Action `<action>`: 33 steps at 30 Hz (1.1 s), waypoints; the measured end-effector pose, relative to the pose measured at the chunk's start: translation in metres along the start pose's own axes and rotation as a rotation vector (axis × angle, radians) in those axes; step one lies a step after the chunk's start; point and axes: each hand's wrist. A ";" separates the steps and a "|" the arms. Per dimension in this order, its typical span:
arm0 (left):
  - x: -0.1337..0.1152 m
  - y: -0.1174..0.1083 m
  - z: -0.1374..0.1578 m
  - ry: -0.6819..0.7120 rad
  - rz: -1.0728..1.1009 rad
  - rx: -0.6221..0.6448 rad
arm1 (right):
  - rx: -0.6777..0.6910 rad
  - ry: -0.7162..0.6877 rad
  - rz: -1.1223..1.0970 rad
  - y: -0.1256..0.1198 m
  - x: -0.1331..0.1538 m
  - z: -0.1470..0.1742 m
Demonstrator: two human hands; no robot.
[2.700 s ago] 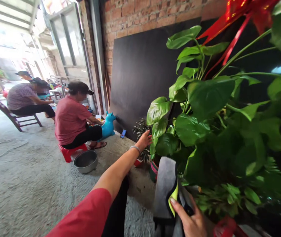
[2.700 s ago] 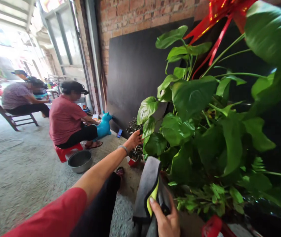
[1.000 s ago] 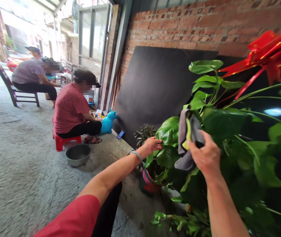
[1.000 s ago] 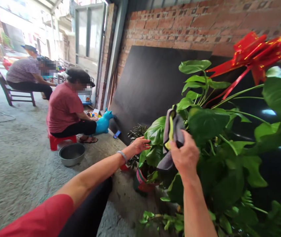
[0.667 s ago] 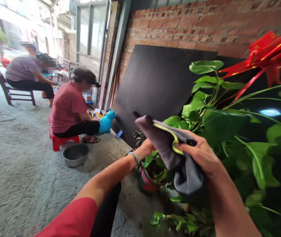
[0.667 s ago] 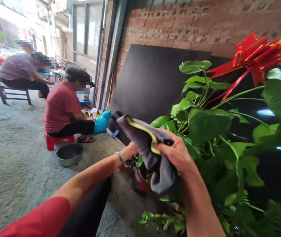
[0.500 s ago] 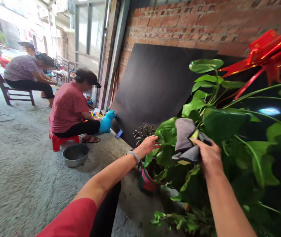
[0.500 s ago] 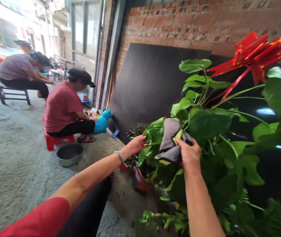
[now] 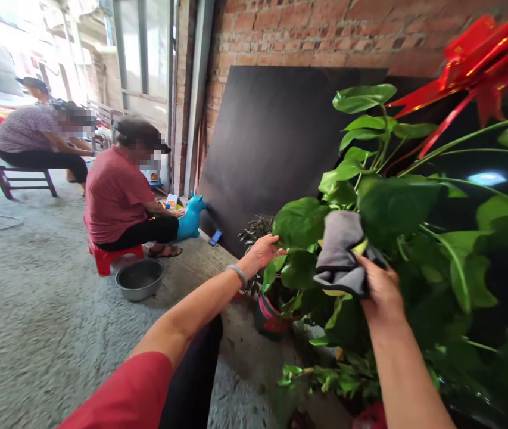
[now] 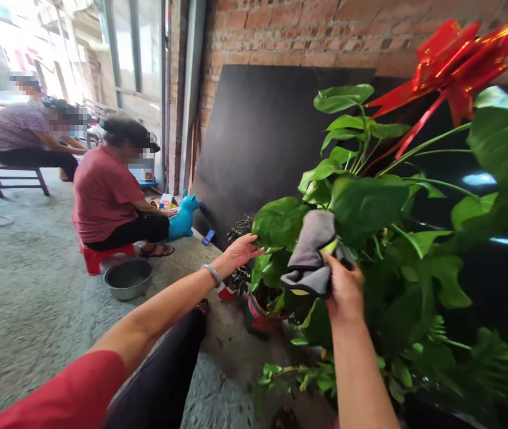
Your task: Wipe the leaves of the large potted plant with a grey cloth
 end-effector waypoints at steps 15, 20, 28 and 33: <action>-0.004 0.023 0.000 -0.051 0.245 -0.077 | 0.561 -0.226 0.668 -0.033 0.003 0.072; 0.000 0.035 0.003 0.059 0.339 -0.093 | 0.245 -0.358 0.459 -0.040 0.047 0.060; 0.006 0.026 0.009 0.114 0.222 -0.103 | 0.376 -0.251 0.614 -0.020 -0.065 0.051; 0.014 -0.001 0.018 0.036 0.289 -0.092 | 0.413 0.063 0.628 -0.098 -0.155 0.113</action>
Point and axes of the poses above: each hand's wrist, its own z-axis away from the middle knuckle, its own y-axis out of the palm, x = y × z, and after that the axes turned 9 degrees about y, right-handed
